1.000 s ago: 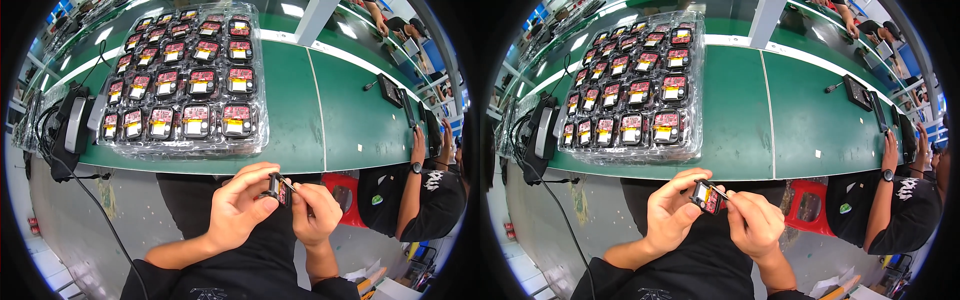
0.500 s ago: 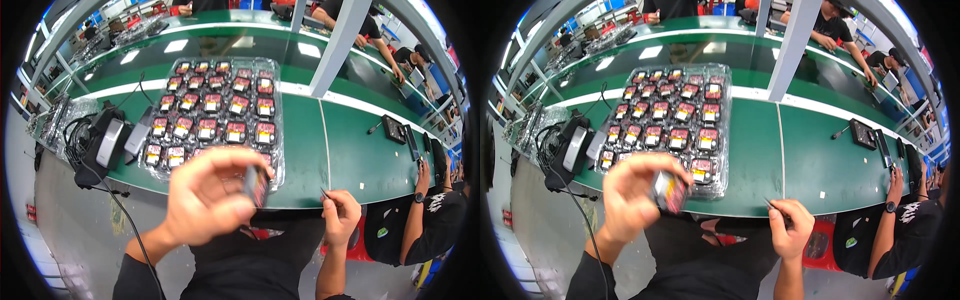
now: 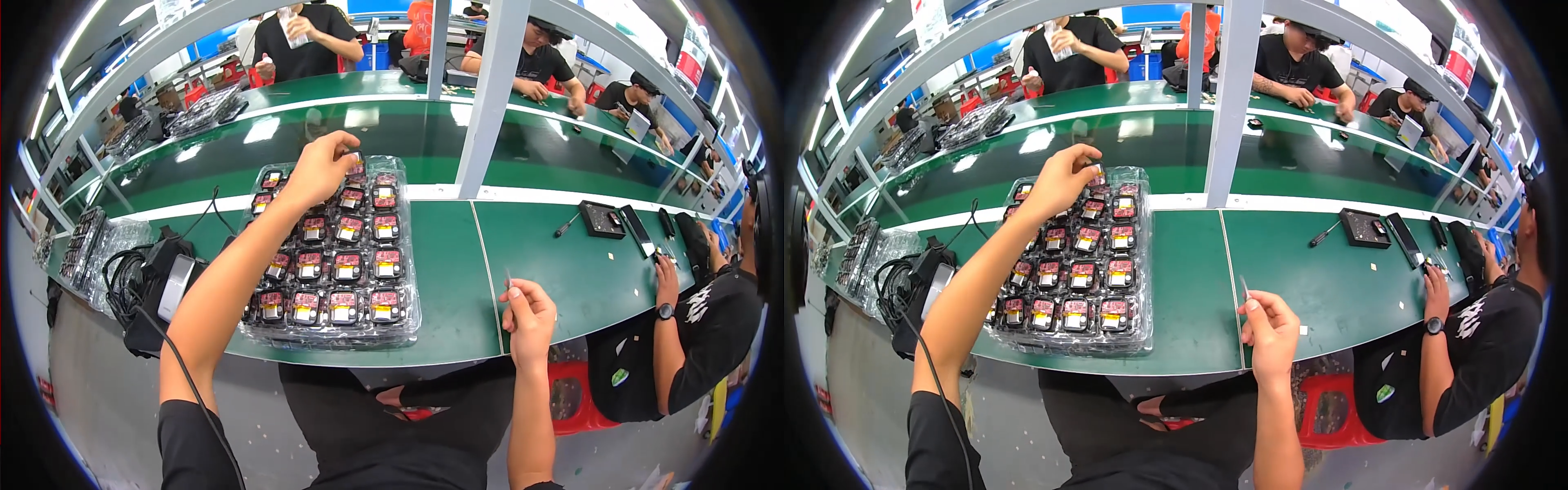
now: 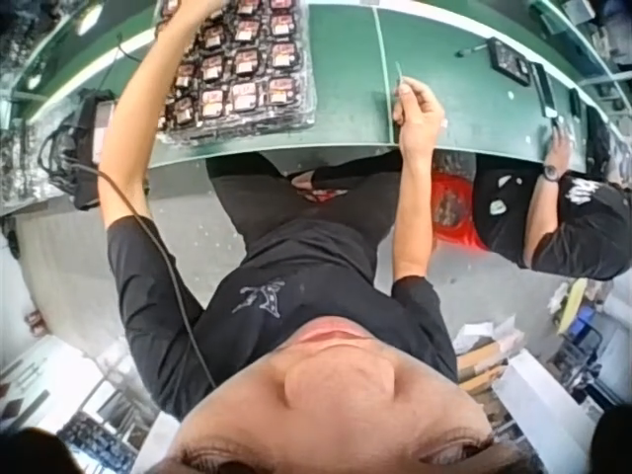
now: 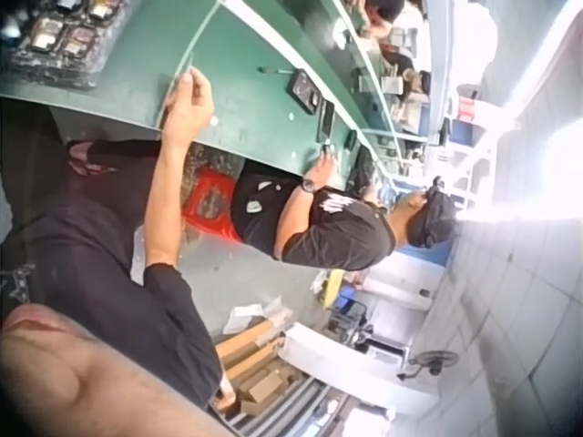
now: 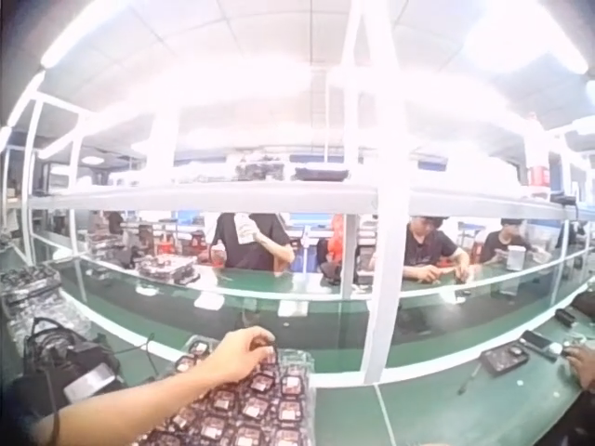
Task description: The recorder is assembling and cleaning small electronic modules, likely smartwatch components, using tweezers and a pick tool on an assembly workbench.
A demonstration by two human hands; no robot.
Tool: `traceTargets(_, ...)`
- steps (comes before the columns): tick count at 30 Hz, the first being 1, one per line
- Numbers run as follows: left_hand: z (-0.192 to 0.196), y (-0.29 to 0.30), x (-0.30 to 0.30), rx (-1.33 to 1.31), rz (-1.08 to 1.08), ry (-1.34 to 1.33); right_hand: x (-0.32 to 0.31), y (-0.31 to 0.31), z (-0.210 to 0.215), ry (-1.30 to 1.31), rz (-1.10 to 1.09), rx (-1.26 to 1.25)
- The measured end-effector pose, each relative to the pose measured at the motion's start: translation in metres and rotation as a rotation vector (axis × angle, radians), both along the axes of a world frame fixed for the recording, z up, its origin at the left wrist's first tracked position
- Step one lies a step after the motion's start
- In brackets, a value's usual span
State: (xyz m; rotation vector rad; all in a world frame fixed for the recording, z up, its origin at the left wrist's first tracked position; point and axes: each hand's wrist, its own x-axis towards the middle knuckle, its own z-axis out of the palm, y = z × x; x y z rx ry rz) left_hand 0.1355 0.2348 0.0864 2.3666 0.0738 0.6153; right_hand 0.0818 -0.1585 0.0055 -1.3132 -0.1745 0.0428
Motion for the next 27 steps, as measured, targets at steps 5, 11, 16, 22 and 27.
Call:
traceTargets(5, -0.011, 0.006, 0.016, 0.204, 0.002, -0.055, 0.002, -0.002, -0.005, -0.023, 0.014, -0.031)
traceTargets(11, -0.010, 0.004, 0.003, 0.647, -0.023, 0.054, 0.001, 0.003, -0.002, -0.007, 0.014, -0.068)
traceTargets(16, 0.004, -0.007, 0.000, 0.832, -0.005, 0.130, 0.001, -0.001, -0.004, -0.030, 0.026, -0.057)
traceTargets(22, 0.005, 0.001, -0.008, 0.577, -0.038, 0.137, 0.000, 0.004, -0.002, -0.060, -0.015, -0.105)
traceTargets(27, 0.012, -0.017, -0.016, 0.599, -0.017, -0.046, 0.001, 0.004, -0.007, -0.061, -0.046, -0.119)
